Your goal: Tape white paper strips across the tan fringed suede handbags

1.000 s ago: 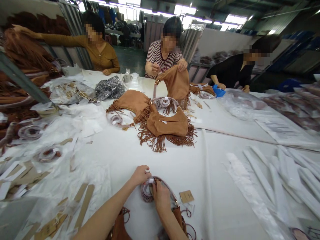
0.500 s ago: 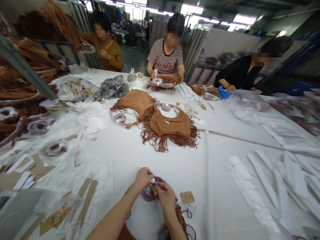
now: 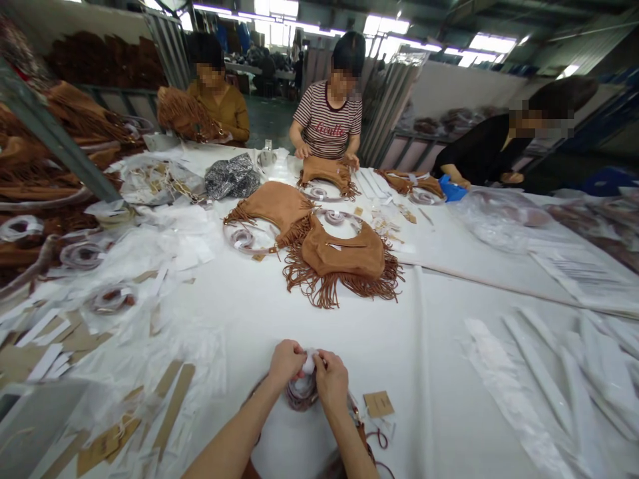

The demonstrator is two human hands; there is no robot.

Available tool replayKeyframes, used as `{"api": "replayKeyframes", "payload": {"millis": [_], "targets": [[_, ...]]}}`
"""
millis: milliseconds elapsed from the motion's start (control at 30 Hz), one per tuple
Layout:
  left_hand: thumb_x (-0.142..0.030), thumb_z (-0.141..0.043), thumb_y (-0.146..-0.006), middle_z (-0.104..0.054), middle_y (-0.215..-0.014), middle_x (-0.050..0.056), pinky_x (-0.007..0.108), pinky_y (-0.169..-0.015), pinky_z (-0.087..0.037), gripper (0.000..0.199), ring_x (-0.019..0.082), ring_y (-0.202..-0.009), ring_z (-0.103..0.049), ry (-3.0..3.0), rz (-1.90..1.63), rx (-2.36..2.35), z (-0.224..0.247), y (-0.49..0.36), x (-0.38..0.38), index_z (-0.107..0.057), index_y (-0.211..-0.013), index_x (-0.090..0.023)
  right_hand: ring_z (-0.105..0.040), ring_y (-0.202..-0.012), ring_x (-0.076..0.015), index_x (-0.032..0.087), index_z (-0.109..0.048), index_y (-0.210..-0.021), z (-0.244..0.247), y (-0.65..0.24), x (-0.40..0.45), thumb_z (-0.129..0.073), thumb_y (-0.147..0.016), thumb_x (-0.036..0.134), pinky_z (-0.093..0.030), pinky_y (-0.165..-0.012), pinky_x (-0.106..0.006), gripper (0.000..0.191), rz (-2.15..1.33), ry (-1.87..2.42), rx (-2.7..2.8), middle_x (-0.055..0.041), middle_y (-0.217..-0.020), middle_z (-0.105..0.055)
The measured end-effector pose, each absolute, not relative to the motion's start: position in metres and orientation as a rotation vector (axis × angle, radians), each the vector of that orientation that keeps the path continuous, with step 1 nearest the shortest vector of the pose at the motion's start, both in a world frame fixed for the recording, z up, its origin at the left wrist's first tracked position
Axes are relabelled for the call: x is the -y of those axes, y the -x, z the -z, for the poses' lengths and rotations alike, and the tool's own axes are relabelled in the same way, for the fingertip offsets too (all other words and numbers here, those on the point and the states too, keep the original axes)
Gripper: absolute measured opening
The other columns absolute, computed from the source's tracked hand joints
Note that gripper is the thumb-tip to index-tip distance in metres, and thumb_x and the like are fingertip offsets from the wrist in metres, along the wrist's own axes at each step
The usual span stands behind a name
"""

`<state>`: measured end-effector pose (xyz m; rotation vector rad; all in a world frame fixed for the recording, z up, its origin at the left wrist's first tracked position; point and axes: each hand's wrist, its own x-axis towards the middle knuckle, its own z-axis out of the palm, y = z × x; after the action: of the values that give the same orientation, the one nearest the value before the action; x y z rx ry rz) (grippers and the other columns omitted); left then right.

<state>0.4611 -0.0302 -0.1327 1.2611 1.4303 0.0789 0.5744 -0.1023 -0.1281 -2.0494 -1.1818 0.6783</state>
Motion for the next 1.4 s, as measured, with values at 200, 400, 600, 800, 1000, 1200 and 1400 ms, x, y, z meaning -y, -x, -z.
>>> {"api": "replayKeyframes", "payload": {"millis": [200, 400, 600, 800, 1000, 1200, 1400], "targets": [[-0.013, -0.053, -0.081, -0.054, -0.049, -0.005, 0.019, -0.046, -0.042, 0.008, 0.013, -0.052, -0.062, -1.264, -0.116, -1.335, 0.139, -0.456, 0.028, -0.060, -0.076, -0.015, -0.058, -0.088, -0.0198, 0.020, -0.070, -0.092, 0.133, -0.575, 0.090, -0.042, -0.091, 0.029, -0.041, -0.086, -0.030, 0.029, -0.639, 2.001, 1.470, -0.0061, -0.089, -0.069], [-0.023, -0.050, -0.091, -0.055, -0.056, -0.006, 0.023, -0.053, -0.048, 0.017, 0.010, -0.053, -0.059, -1.190, -0.087, -1.256, 0.142, -0.451, 0.018, -0.059, -0.079, -0.013, -0.062, -0.088, -0.0183, 0.020, -0.068, -0.098, 0.153, -0.579, 0.087, -0.040, -0.093, 0.032, -0.046, -0.084, -0.029, 0.031, -0.614, 1.903, 1.585, -0.0058, -0.094, -0.069], [-0.021, -0.058, -0.085, -0.053, -0.050, -0.007, 0.022, -0.051, -0.045, 0.017, 0.010, -0.050, -0.057, -1.212, -0.048, -1.194, 0.139, -0.445, 0.013, -0.058, -0.069, -0.014, -0.063, -0.082, -0.0201, 0.020, -0.066, -0.097, 0.162, -0.584, 0.091, -0.040, -0.093, 0.038, -0.049, -0.078, -0.032, 0.031, -0.542, 1.872, 1.600, -0.0059, -0.087, -0.069], [-0.035, -0.056, -0.090, -0.047, -0.049, -0.009, 0.021, -0.049, -0.043, 0.030, 0.007, -0.043, -0.048, -1.276, 0.014, -1.329, 0.136, -0.451, 0.010, -0.057, -0.068, -0.013, -0.065, -0.075, -0.0169, 0.019, -0.058, -0.107, 0.162, -0.586, 0.093, -0.042, -0.095, 0.033, -0.051, -0.070, -0.028, 0.024, -0.456, 1.797, 1.680, -0.0034, -0.084, -0.070], [-0.037, -0.056, -0.089, -0.055, -0.061, -0.005, 0.022, -0.050, -0.046, 0.027, 0.007, -0.049, -0.051, -1.317, 0.114, -1.366, 0.135, -0.456, 0.005, -0.061, -0.082, -0.012, -0.063, -0.095, -0.0187, 0.021, -0.062, -0.107, 0.157, -0.601, 0.097, -0.044, -0.095, 0.031, -0.052, -0.085, -0.033, 0.023, -0.466, 1.513, 1.991, -0.0060, -0.101, -0.068], [-0.027, -0.063, -0.082, -0.065, -0.071, 0.000, 0.028, -0.066, -0.051, 0.016, 0.013, -0.069, -0.061, -1.474, 0.059, -1.376, 0.137, -0.458, -0.001, -0.066, -0.079, -0.012, -0.056, -0.099, -0.0229, 0.018, -0.059, -0.107, 0.140, -0.601, 0.094, -0.047, -0.094, 0.027, -0.050, -0.085, -0.041, 0.020, -0.318, 1.492, 2.222, -0.0103, -0.104, -0.061], [-0.015, -0.054, -0.071, -0.073, -0.081, 0.007, 0.024, -0.071, -0.046, 0.022, 0.017, -0.080, -0.065, -1.644, -0.037, -1.405, 0.121, -0.462, -0.008, -0.073, -0.082, -0.017, -0.054, -0.090, -0.0208, 0.017, -0.055, -0.103, 0.131, -0.600, 0.092, -0.046, -0.094, 0.022, -0.047, -0.082, -0.037, 0.014, -0.407, 1.494, 2.285, -0.0075, -0.097, -0.060]]}}
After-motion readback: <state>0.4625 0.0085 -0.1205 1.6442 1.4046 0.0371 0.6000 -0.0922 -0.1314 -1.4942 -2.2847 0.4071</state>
